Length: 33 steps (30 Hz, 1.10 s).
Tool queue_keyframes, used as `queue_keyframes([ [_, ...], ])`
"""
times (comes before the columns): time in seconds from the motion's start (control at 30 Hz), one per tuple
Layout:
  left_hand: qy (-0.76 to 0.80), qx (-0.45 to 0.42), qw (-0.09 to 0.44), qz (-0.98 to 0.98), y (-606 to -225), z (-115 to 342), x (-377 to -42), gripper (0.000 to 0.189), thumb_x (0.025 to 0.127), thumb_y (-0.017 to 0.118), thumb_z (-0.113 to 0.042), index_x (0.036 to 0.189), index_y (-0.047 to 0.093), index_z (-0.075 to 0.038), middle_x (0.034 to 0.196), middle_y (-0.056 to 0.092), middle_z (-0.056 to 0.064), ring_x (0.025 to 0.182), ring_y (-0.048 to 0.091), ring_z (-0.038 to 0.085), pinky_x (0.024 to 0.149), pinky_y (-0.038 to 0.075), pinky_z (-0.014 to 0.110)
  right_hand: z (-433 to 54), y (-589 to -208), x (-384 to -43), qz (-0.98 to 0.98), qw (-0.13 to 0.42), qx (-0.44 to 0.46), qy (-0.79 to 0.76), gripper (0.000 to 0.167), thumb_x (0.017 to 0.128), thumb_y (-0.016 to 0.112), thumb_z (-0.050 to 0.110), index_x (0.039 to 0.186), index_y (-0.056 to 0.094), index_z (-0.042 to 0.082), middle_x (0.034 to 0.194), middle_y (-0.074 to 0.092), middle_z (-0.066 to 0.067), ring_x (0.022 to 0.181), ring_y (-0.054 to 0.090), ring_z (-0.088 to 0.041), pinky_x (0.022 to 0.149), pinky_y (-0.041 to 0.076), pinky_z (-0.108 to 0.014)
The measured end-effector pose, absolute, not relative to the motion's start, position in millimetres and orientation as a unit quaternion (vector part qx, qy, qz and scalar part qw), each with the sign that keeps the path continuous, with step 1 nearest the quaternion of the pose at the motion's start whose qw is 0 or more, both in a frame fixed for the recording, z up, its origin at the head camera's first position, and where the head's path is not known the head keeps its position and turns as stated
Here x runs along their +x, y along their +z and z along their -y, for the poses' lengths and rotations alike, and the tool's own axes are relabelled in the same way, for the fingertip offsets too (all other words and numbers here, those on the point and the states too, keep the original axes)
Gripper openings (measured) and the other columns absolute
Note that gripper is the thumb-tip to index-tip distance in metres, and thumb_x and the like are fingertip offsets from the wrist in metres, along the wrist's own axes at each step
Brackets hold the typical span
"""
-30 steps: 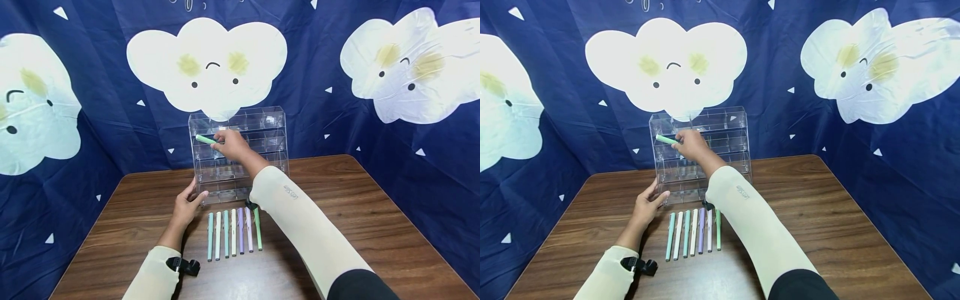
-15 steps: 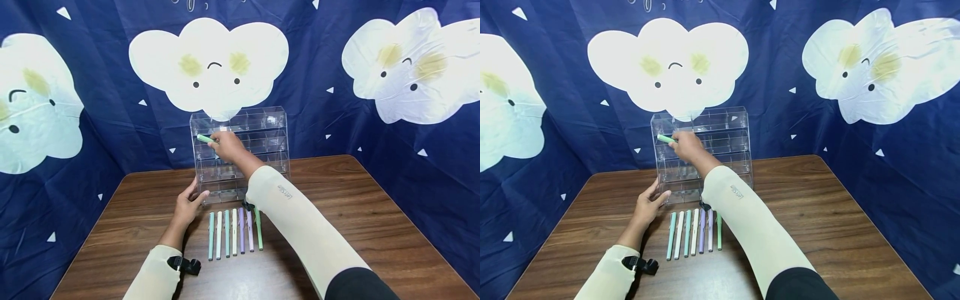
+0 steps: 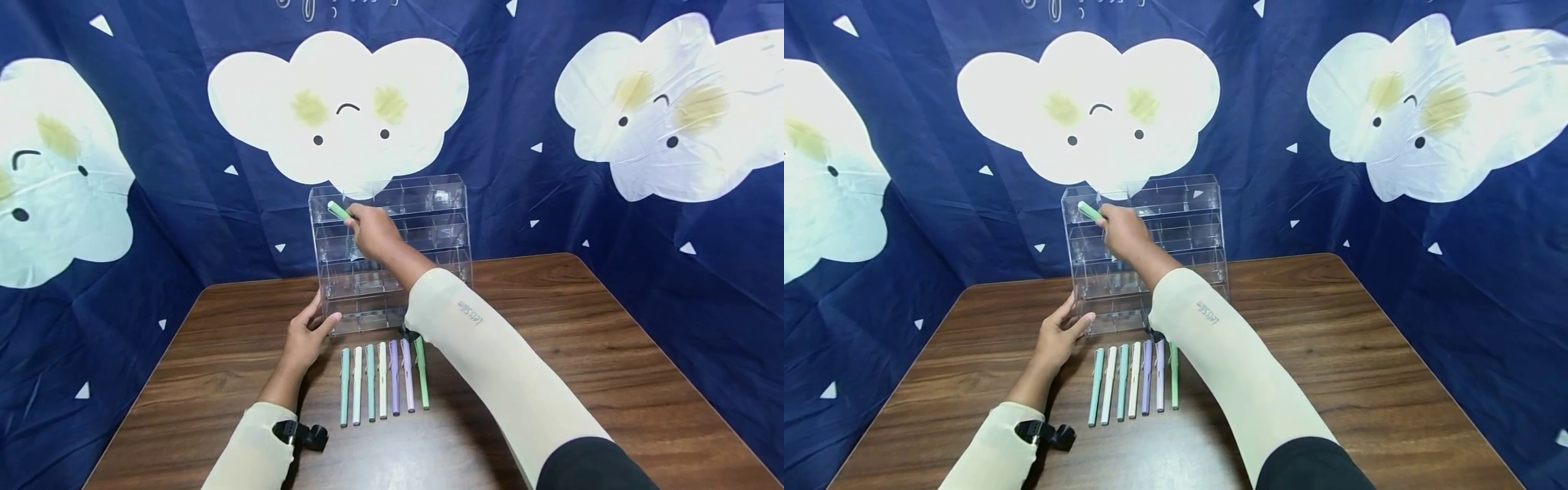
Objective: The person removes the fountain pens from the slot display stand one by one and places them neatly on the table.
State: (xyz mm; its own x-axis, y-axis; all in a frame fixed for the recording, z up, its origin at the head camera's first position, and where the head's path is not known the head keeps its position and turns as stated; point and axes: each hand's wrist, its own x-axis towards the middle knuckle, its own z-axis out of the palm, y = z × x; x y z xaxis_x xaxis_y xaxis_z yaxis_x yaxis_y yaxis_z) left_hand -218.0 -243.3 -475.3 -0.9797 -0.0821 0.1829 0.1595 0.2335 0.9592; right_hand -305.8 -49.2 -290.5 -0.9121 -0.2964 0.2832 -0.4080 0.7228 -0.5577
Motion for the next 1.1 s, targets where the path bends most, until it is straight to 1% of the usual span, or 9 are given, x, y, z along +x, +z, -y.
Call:
queue_keyframes([
  [0.17, -0.618, -0.026, 0.093, 0.78, -474, 244, -216, 0.075, 0.104, 0.078, -0.016, 0.169, 0.041, -0.024, 0.162, 0.055, 0.025, 0.144, 0.06, 0.047, 0.088, 0.055, 0.011, 45, -280, -301, 0.907, 0.139, 0.202, 0.343, 0.026, 0.116, 0.05, 0.027, 0.132, 0.066, 0.014, 0.117, 0.075, -0.008, 0.083, 0.059, -0.02, 0.072, 0.047, -0.031],
  [0.27, -0.615, -0.029, 0.093, 0.782, -475, 244, -215, 0.075, 0.104, 0.078, -0.016, 0.169, 0.042, -0.024, 0.163, 0.054, 0.024, 0.144, 0.06, 0.047, 0.089, 0.055, 0.01, 43, -275, -298, 0.887, 0.163, 0.208, 0.378, 0.028, 0.116, 0.05, 0.023, 0.137, 0.065, 0.012, 0.123, 0.075, -0.01, 0.09, 0.067, -0.02, 0.075, 0.054, -0.03],
  [0.4, -0.614, -0.029, 0.099, 0.783, -476, 244, -216, 0.074, 0.104, 0.078, -0.015, 0.168, 0.043, -0.025, 0.161, 0.056, 0.024, 0.142, 0.061, 0.048, 0.089, 0.055, 0.009, 43, -271, -291, 0.863, 0.179, 0.214, 0.422, 0.032, 0.116, 0.049, 0.018, 0.145, 0.061, 0.011, 0.123, 0.073, -0.011, 0.093, 0.075, -0.02, 0.077, 0.061, -0.028],
  [0.5, -0.614, -0.029, 0.102, 0.782, -476, 244, -217, 0.075, 0.103, 0.078, -0.013, 0.168, 0.043, -0.025, 0.159, 0.058, 0.025, 0.14, 0.062, 0.048, 0.087, 0.056, 0.01, 43, -268, -287, 0.854, 0.195, 0.219, 0.43, 0.035, 0.116, 0.048, 0.012, 0.15, 0.057, 0.011, 0.121, 0.073, -0.013, 0.092, 0.076, -0.021, 0.078, 0.061, -0.029],
  [0.6, -0.613, -0.028, 0.1, 0.783, -476, 244, -217, 0.075, 0.103, 0.078, -0.014, 0.168, 0.043, -0.026, 0.159, 0.058, 0.025, 0.14, 0.063, 0.048, 0.087, 0.056, 0.01, 42, -263, -283, 0.853, 0.205, 0.222, 0.426, 0.041, 0.116, 0.048, 0.006, 0.156, 0.052, 0.012, 0.128, 0.073, -0.014, 0.092, 0.075, -0.021, 0.078, 0.06, -0.03],
  [0.73, -0.612, -0.027, 0.097, 0.784, -476, 246, -217, 0.074, 0.104, 0.078, -0.017, 0.168, 0.043, -0.028, 0.159, 0.058, 0.024, 0.141, 0.062, 0.047, 0.089, 0.055, 0.01, 39, -257, -278, 0.84, 0.203, 0.232, 0.446, 0.048, 0.115, 0.044, 0.001, 0.162, 0.044, 0.013, 0.14, 0.069, -0.016, 0.091, 0.072, -0.021, 0.075, 0.058, -0.03],
  [0.9, -0.611, -0.027, 0.1, 0.784, -476, 245, -217, 0.074, 0.104, 0.078, -0.016, 0.168, 0.043, -0.027, 0.158, 0.059, 0.025, 0.141, 0.062, 0.048, 0.088, 0.056, 0.011, 29, -260, -269, 0.816, 0.196, 0.262, 0.476, 0.05, 0.115, 0.042, -0.001, 0.164, 0.039, 0.01, 0.136, 0.068, -0.017, 0.092, 0.071, -0.025, 0.074, 0.057, -0.031],
  [0.97, -0.613, -0.024, 0.101, 0.783, -476, 245, -217, 0.075, 0.103, 0.078, -0.016, 0.168, 0.043, -0.027, 0.158, 0.059, 0.026, 0.14, 0.062, 0.048, 0.087, 0.057, 0.011, 24, -263, -265, 0.81, 0.196, 0.275, 0.479, 0.05, 0.115, 0.043, -0.001, 0.165, 0.037, 0.008, 0.134, 0.069, -0.018, 0.094, 0.072, -0.027, 0.075, 0.057, -0.032],
  [1.1, -0.617, -0.022, 0.101, 0.78, -476, 244, -216, 0.075, 0.103, 0.078, -0.014, 0.168, 0.043, -0.026, 0.157, 0.059, 0.028, 0.14, 0.063, 0.048, 0.084, 0.059, 0.013, 11, -271, -258, 0.801, 0.204, 0.297, 0.478, 0.053, 0.116, 0.044, 0.001, 0.167, 0.03, 0.005, 0.132, 0.071, -0.02, 0.092, 0.074, -0.033, 0.075, 0.057, -0.034],
])
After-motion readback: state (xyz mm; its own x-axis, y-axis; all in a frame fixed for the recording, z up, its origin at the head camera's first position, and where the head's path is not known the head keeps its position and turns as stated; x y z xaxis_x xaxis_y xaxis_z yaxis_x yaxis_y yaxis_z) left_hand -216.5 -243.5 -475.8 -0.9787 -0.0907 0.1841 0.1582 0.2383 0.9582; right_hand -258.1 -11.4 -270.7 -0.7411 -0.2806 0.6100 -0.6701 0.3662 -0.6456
